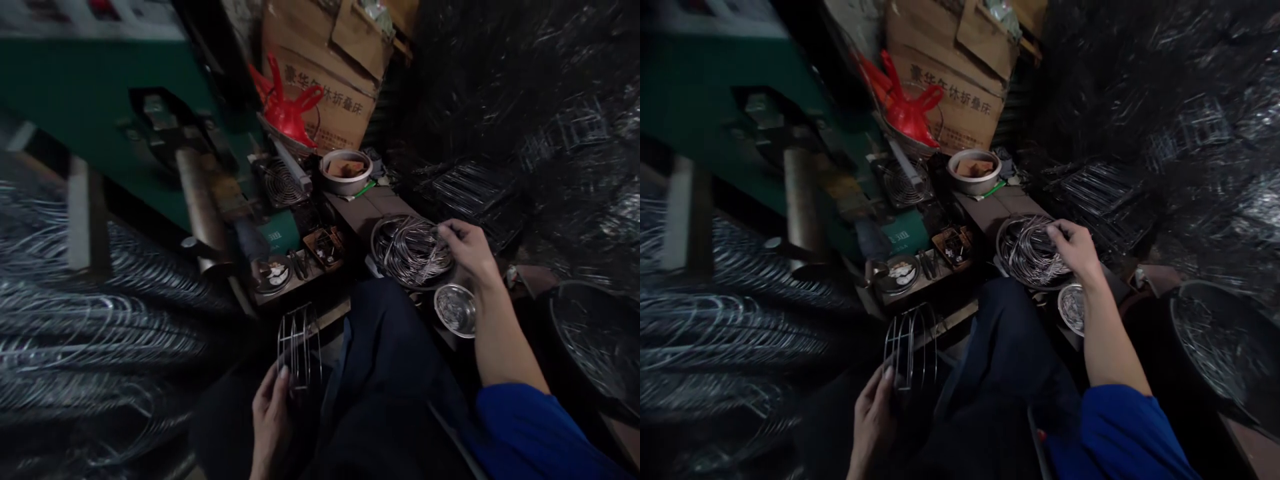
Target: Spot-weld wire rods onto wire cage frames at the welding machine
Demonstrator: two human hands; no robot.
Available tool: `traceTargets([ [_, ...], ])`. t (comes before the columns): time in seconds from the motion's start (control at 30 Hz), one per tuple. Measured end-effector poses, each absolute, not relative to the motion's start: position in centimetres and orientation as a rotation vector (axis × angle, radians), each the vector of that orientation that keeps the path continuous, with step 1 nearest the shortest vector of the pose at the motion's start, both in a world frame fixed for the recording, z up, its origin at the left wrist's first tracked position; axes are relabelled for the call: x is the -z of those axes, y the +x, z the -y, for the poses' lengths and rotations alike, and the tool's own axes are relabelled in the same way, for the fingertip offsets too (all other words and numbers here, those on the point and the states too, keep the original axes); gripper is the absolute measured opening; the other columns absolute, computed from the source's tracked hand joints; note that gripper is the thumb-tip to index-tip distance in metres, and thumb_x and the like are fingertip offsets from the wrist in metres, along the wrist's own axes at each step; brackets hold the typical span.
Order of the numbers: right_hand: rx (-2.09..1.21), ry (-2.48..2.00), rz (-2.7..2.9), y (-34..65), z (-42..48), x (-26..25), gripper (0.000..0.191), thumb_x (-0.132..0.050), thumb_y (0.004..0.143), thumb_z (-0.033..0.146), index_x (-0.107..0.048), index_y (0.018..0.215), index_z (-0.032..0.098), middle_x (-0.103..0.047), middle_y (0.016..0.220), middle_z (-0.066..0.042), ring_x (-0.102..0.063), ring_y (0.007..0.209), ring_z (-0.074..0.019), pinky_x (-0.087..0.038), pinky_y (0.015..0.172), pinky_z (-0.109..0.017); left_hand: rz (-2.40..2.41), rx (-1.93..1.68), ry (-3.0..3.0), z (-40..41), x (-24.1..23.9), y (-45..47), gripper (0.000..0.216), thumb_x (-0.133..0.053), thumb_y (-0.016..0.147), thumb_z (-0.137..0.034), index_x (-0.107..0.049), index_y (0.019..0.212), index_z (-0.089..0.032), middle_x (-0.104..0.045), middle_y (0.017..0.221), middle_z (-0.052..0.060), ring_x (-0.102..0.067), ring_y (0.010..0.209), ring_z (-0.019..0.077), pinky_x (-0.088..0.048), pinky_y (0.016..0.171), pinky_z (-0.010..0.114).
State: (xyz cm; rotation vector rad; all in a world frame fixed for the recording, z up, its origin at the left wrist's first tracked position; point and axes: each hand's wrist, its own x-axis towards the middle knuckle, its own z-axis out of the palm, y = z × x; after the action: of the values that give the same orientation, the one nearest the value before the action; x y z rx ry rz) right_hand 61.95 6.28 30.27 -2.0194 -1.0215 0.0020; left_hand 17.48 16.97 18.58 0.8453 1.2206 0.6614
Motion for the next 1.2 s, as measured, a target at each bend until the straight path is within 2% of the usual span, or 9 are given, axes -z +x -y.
traceTargets([
  [0.1, -0.345, -1.712, 1.097, 59.2, -8.9, -30.1, 0.045, -0.066, 0.09, 0.062, -0.07, 0.096, 0.018, -0.06, 0.075, -0.002, -0.055, 0.068, -0.0185, -0.043, 0.065, -0.027, -1.206, -0.846, 0.841, -18.6, -19.8, 17.6, 0.07, -0.083, 0.067, -0.056, -0.067, 0.123, -0.017, -0.056, 0.061, -0.006, -0.051, 0.051, 0.0076, -0.044, 0.048, 0.016],
  [0.2, -0.549, -1.648, 1.159, 55.5, -13.0, -27.3, 0.052, -0.064, 0.089, 0.069, -0.071, 0.084, 0.018, -0.06, 0.074, -0.003, -0.054, 0.068, -0.0193, -0.041, 0.064, -0.028, -1.14, -1.027, 0.777, -19.6, -20.3, 17.7, 0.063, -0.08, 0.073, -0.05, -0.065, 0.124, -0.016, -0.049, 0.055, -0.008, -0.043, 0.045, 0.0048, -0.038, 0.042, 0.014],
  [0.33, -0.544, -1.656, 1.24, 50.3, -17.4, -23.8, 0.059, -0.059, 0.09, 0.073, -0.069, 0.072, 0.018, -0.06, 0.07, -0.005, -0.055, 0.069, -0.0224, -0.04, 0.064, -0.031, -1.019, -1.175, 0.681, -20.6, -20.2, 17.5, 0.065, -0.084, 0.069, -0.04, -0.063, 0.126, -0.016, -0.044, 0.055, -0.01, -0.038, 0.041, 0.0037, -0.034, 0.038, 0.015],
  [0.6, -0.594, -1.536, 1.526, 43.7, -20.0, -22.7, 0.05, -0.064, 0.093, 0.062, -0.063, 0.067, 0.019, -0.058, 0.07, -0.002, -0.053, 0.066, -0.0185, -0.037, 0.063, -0.031, -1.002, -1.236, 0.735, -21.3, -20.0, 17.2, 0.061, -0.084, 0.07, -0.038, -0.064, 0.124, -0.017, -0.043, 0.056, -0.01, -0.038, 0.04, 0.0037, -0.036, 0.037, 0.016],
  [0.9, -0.726, -1.472, 1.49, 42.6, -21.2, -23.0, 0.05, -0.065, 0.093, 0.061, -0.06, 0.066, 0.019, -0.057, 0.069, -0.002, -0.053, 0.066, -0.0197, -0.038, 0.064, -0.032, -1.106, -1.194, 0.785, -22.5, -19.0, 18.5, 0.066, -0.086, 0.068, -0.039, -0.064, 0.127, -0.019, -0.041, 0.064, -0.008, -0.036, 0.049, 0.0036, -0.035, 0.044, 0.017],
  [1.2, -0.728, -1.341, 1.589, 42.3, -24.4, -21.1, 0.044, -0.068, 0.093, 0.054, -0.062, 0.067, 0.02, -0.057, 0.069, -0.001, -0.052, 0.067, -0.0195, -0.038, 0.066, -0.032, -1.159, -1.238, 0.82, -24.2, -19.3, 19.8, 0.066, -0.086, 0.069, -0.038, -0.064, 0.127, -0.016, -0.044, 0.067, -0.007, -0.041, 0.057, 0.0047, -0.035, 0.054, 0.017],
])
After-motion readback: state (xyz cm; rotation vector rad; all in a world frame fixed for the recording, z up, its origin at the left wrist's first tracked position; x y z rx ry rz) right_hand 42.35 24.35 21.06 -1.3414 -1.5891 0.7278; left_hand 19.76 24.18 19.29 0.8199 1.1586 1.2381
